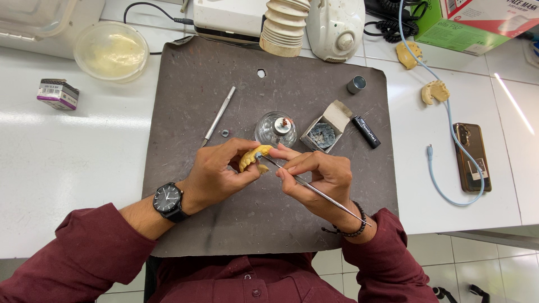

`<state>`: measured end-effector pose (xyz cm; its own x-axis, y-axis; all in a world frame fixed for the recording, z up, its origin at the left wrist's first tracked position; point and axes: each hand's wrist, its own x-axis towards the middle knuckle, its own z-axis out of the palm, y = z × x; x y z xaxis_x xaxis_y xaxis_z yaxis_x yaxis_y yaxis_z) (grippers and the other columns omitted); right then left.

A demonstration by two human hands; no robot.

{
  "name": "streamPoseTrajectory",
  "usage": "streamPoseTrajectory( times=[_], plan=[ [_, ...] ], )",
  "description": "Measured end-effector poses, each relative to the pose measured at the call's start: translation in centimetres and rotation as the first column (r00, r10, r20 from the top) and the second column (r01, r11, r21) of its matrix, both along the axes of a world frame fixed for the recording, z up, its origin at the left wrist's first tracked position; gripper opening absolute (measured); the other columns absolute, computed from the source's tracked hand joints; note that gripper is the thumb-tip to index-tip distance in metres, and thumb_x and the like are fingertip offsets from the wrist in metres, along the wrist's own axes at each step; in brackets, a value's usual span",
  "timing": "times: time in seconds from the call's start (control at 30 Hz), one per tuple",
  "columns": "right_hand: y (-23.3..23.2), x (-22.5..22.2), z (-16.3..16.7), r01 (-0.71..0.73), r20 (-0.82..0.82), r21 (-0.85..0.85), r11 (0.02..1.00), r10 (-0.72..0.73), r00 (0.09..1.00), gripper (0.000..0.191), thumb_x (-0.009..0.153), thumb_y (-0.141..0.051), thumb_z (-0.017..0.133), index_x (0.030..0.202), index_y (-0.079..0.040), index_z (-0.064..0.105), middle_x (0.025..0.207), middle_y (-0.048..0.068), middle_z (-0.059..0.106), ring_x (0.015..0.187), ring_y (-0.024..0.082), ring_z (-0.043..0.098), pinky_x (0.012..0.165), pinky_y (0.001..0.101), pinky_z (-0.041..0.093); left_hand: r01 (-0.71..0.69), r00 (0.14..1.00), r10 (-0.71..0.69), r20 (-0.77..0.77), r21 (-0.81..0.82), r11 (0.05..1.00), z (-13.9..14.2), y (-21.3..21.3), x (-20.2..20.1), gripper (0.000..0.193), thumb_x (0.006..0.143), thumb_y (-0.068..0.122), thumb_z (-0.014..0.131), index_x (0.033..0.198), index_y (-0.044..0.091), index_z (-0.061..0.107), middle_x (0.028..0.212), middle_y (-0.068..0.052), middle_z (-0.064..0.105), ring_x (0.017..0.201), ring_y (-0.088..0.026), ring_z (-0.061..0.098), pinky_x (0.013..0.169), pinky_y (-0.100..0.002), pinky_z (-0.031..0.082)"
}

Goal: The person holds a partial denture framework in one hand and a heated wax spatula in the other, repeatedly dipping the tool into a small box of blue wax and melting it over an alcohol burner. They apply and shape wax along the metal framework, rotating the denture to reach different areas.

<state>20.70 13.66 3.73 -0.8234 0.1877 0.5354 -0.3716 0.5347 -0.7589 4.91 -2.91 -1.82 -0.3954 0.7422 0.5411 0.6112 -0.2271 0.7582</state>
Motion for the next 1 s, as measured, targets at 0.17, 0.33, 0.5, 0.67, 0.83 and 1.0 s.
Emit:
streamPoseTrajectory(
  times=[0.17, 0.33, 0.5, 0.67, 0.83, 1.0],
  plan=[
    [0.0, 0.0, 0.1, 0.004, 0.006, -0.007, 1.0, -0.004, 1.0, 0.017, 0.09, 0.008, 0.076, 0.088, -0.001, 0.061, 0.084, 0.011, 0.074, 0.112, 0.035, 0.075, 0.107, 0.0483, 0.062, -0.02, 1.0, 0.021, 0.011, -0.013, 1.0, -0.1, 0.0, 0.1, 0.044, 0.085, 0.013, 0.083, 0.123, 0.002, 0.065, 0.097, -0.008, 0.076, 0.081, -0.013, 0.078, 0.07, -0.024, 0.066],
    [0.0, 0.0, 0.2, 0.002, 0.004, 0.013, 1.0, -0.002, 1.0, 0.016, 0.088, 0.008, 0.076, 0.086, -0.001, 0.062, 0.083, 0.012, 0.074, 0.11, 0.035, 0.075, 0.107, 0.0484, 0.061, -0.015, 1.0, 0.015, 0.004, -0.022, 1.0, -0.1, 0.0, 0.0, 0.044, 0.085, 0.014, 0.084, 0.123, 0.002, 0.065, 0.097, -0.008, 0.076, 0.082, -0.013, 0.078, 0.07, -0.024, 0.066],
    [0.1, 0.1, 0.0, -0.001, 0.009, 0.021, 1.0, 0.0, 1.0, 0.017, 0.087, 0.008, 0.076, 0.085, -0.001, 0.061, 0.082, 0.012, 0.075, 0.111, 0.035, 0.075, 0.108, 0.0484, 0.061, -0.022, 1.0, 0.022, 0.002, -0.027, 0.999, 0.1, 0.0, 0.0, 0.042, 0.086, 0.014, 0.083, 0.122, 0.002, 0.065, 0.095, -0.008, 0.077, 0.081, -0.013, 0.079, 0.07, -0.023, 0.066],
    [0.7, 0.5, -0.3, -0.011, -0.04, -0.043, 0.999, 0.009, 0.999, 0.016, 0.088, 0.008, 0.074, 0.088, -0.001, 0.061, 0.085, 0.012, 0.075, 0.101, 0.03, 0.078, 0.107, 0.0461, 0.063, 0.034, 0.989, -0.033, 0.147, -0.002, 0.999, 0.8, 0.0, 0.1, 0.036, 0.089, 0.009, 0.079, 0.121, 0.0, 0.065, 0.097, -0.009, 0.078, 0.083, -0.013, 0.079, 0.071, -0.024, 0.067],
    [1.9, 0.7, 0.2, 0.219, -0.03, -0.056, 0.974, -0.221, 0.975, 0.016, 0.089, 0.005, 0.08, 0.092, -0.001, 0.066, 0.084, 0.009, 0.071, 0.072, 0.015, 0.069, 0.063, 0.0243, 0.054, 0.201, 0.758, -0.114, 0.642, -0.064, 0.978, 1.5, 0.0, -0.3, 0.028, 0.091, 0.002, 0.067, 0.119, -0.003, 0.063, 0.091, -0.01, 0.078, 0.074, -0.012, 0.077, 0.056, -0.022, 0.066],
    [1.9, -0.3, 0.9, 0.327, -0.106, 0.213, 0.921, -0.311, 0.944, 0.017, 0.087, 0.002, 0.085, 0.095, 0.0, 0.071, 0.09, 0.011, 0.073, 0.079, 0.016, 0.071, 0.065, 0.0251, 0.055, 0.323, 0.551, -0.179, 0.815, -0.011, 0.946, 1.0, -0.1, -1.2, 0.024, 0.092, 0.0, 0.064, 0.115, -0.004, 0.065, 0.078, -0.008, 0.072, 0.056, -0.01, 0.07, 0.039, -0.022, 0.055]
  ],
)
